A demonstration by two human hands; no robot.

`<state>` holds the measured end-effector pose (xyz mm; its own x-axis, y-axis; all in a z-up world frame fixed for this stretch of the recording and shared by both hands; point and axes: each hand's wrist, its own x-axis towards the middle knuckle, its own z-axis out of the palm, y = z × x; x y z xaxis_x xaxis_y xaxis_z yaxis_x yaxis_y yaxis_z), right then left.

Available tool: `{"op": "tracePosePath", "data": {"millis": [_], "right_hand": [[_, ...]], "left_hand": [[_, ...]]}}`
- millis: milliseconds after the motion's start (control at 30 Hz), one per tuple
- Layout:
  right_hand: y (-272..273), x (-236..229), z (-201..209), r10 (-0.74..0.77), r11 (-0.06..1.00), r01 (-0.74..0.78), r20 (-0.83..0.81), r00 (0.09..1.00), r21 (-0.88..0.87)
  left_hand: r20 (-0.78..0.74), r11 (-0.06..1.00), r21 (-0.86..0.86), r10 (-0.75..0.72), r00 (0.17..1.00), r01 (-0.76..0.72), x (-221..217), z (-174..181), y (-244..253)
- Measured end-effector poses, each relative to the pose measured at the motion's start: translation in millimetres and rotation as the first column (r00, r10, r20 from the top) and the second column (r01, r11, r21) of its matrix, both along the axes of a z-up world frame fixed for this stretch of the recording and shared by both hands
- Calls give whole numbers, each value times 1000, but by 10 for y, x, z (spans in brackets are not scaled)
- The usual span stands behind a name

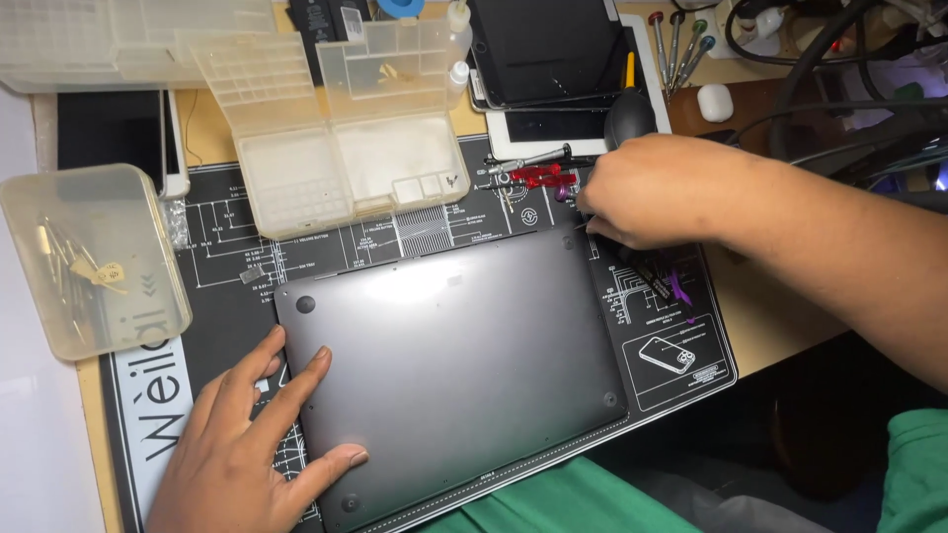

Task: The person uses a blue screwdriver to remove screws from the back of a silver laptop. They place the removed screws into a small plastic container. The person then switches to a red plastic prying tool to work on the edges of the laptop casing.

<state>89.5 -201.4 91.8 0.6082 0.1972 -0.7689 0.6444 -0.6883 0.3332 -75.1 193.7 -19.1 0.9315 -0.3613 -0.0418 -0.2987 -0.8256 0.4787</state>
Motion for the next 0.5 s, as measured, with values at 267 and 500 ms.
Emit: {"op": "tracePosePath", "data": {"millis": [267,500], "right_hand": [[3,-2,30,17,999,-18,18,1000,43],[224,-35,166,-178,983,180,55,982,-32]], "left_hand": [[42,999,-46,-4,999,6,8,-2,-6],[34,999,-42,3,999,-2,4,19,-6]]}}
